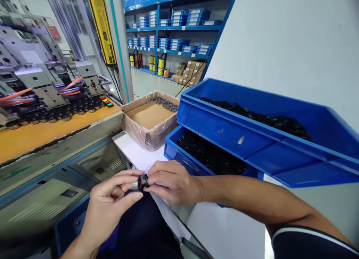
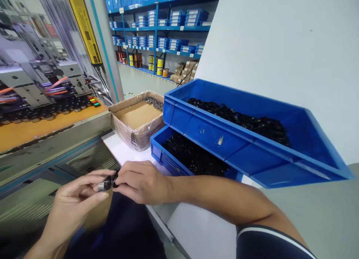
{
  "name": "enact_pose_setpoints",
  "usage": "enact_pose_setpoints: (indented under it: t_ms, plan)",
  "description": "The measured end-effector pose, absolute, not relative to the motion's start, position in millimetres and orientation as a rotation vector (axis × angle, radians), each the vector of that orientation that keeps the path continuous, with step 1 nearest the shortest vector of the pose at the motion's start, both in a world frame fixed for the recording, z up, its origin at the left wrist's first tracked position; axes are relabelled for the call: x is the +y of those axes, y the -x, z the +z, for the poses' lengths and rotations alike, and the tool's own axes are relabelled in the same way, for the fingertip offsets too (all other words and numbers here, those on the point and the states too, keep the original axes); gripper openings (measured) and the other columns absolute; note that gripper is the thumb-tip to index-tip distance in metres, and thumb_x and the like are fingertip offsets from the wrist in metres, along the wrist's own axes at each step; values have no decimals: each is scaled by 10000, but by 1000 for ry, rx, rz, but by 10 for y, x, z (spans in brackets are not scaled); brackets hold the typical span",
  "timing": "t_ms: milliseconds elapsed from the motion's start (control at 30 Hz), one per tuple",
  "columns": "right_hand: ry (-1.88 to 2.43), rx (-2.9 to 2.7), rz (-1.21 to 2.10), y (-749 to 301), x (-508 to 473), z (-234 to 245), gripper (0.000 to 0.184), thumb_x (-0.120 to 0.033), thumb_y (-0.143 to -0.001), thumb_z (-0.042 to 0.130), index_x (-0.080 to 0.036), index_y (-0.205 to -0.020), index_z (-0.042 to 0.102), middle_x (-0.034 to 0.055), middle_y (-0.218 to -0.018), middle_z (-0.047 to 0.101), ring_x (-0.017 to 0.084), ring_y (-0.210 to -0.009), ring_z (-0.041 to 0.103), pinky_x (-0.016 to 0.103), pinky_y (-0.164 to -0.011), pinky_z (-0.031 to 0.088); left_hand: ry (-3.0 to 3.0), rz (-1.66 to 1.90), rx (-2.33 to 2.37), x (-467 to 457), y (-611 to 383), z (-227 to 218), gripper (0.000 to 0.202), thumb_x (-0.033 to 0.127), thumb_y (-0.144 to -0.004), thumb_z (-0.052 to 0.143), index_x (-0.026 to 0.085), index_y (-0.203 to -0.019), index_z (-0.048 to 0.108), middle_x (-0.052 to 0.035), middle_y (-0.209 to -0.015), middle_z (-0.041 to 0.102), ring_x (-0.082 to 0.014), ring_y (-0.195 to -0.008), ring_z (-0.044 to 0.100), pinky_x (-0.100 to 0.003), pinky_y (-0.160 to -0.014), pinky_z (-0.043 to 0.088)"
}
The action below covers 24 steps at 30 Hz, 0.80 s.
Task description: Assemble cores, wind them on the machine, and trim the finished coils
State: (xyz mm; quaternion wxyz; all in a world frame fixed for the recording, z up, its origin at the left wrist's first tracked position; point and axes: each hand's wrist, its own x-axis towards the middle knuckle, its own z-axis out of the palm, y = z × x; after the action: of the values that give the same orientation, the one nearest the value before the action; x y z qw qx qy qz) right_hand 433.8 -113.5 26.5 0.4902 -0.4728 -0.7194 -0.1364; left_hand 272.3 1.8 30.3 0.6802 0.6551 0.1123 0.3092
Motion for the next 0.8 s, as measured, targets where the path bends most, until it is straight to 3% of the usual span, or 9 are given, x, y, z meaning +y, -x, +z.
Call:
enact_pose_setpoints:
  t_ms: [300, 433, 533, 800]
  plan:
    - [1161, -1777, -334, -4319, -1143, 314, 129, -71, -913, 560, -91, -835, 660, 90, -785, 685, 118, -730, 655, 195, -697, 564, -1503, 718, 259, -39, -2800, 237, 409, 21, -676, 819, 276, -994, 792, -4, -966, 826, -163, -821, 789, -173, -787, 616]
    - [1175, -1760, -378, -4338, -1187, 350, 55, -127, -915, 602, -105, -948, 641, 80, -843, 690, 124, -770, 658, 210, -713, 569, -1513, 776, 233, -55, -2763, 239, 489, -1, -676, 806, 312, -1049, 772, 19, -973, 825, -138, -817, 786, -149, -788, 605]
    - [1222, -1769, -405, -4354, -1217, 367, 144, -192, -927, 622, -119, -1049, 635, 67, -895, 675, 116, -801, 645, 202, -716, 562, -1566, 790, 244, -72, -2730, 279, 489, -18, -651, 807, 327, -997, 788, 45, -921, 828, -114, -765, 782, -112, -759, 591]
    - [1184, -1837, -528, -4357, -1236, 400, 139, -199, -940, 615, -106, -1043, 622, 74, -911, 654, 115, -789, 628, 200, -683, 541, -1467, 695, 223, -77, -2747, 340, 482, -29, -629, 814, 317, -964, 807, 14, -884, 830, -143, -742, 785, -140, -734, 603]
